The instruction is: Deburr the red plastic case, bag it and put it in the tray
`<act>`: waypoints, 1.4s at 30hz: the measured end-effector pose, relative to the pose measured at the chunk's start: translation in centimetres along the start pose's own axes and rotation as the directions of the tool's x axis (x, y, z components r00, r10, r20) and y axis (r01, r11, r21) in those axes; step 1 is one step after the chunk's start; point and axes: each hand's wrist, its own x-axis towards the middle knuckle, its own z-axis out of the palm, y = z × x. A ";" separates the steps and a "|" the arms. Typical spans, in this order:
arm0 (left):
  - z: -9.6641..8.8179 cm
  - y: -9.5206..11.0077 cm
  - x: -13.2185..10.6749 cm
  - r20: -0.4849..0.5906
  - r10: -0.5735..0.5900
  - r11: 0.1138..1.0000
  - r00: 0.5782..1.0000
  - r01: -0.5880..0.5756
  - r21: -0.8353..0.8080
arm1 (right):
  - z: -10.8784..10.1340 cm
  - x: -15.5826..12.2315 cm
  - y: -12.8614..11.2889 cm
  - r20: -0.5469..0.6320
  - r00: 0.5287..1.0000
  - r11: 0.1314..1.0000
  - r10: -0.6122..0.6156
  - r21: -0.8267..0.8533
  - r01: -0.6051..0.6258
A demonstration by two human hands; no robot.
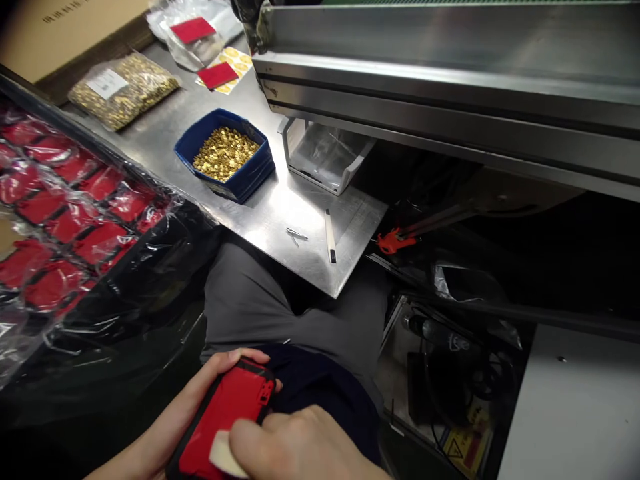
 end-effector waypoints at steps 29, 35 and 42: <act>-2.9 1.0 1.3 0.250 0.261 0.920 0.932 -0.163 -0.356 | -12.7 10.0 7.8 -0.689 0.641 0.940 0.339 0.276 -0.201; -4.8 2.0 4.2 0.408 0.346 0.919 0.845 -0.218 -0.328 | -19.7 16.6 7.4 -0.815 0.475 0.927 0.331 0.188 -0.324; -7.7 1.3 5.4 0.455 0.400 0.881 0.795 -0.196 -0.431 | -13.6 2.6 15.6 -0.949 0.186 0.765 0.253 0.079 -0.639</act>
